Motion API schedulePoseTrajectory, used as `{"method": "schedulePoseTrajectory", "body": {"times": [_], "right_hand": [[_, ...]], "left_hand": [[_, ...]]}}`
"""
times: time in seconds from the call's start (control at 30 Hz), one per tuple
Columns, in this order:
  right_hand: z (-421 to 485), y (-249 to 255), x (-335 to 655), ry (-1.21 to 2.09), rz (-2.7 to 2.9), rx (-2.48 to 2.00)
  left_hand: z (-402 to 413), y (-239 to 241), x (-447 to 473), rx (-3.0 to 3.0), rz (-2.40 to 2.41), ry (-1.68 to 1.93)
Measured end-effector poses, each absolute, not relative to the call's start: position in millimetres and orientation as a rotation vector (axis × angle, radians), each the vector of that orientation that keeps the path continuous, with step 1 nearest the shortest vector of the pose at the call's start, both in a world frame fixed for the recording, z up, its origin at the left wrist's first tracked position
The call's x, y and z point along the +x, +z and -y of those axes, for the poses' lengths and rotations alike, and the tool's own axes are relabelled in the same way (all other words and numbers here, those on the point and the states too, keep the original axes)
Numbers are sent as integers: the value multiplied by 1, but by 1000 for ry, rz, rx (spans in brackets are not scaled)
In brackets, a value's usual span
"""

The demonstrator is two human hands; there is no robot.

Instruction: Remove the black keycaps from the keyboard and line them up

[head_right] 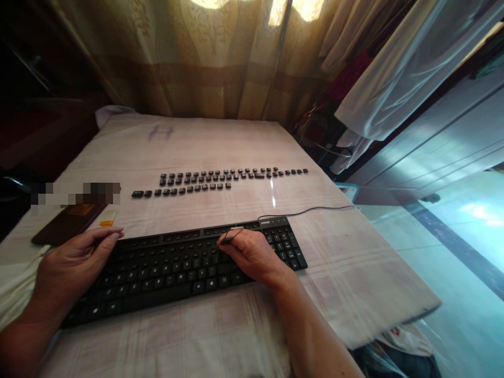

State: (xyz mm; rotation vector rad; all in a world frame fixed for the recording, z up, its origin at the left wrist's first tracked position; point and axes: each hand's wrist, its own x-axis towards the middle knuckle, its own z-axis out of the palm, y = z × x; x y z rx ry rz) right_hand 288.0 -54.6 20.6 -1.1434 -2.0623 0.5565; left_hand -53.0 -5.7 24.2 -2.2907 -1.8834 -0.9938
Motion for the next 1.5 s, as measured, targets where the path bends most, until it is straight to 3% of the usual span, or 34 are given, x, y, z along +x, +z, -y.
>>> {"method": "schedulePoseTrajectory", "body": {"times": [0.63, 0.9, 1.13, 1.5], "right_hand": [[57, 24, 286, 720, 1912, -1225], [58, 27, 295, 931, 1437, -1246], [58, 30, 287, 1262, 1136, -1100], [76, 38, 250, 1260, 1443, -970]], "left_hand": [[6, 26, -52, -2278, 1931, -978], [6, 26, -50, -2276, 1921, -987], [13, 33, -43, -2384, 1621, -1031], [69, 35, 34, -2950, 1271, -1273]]}}
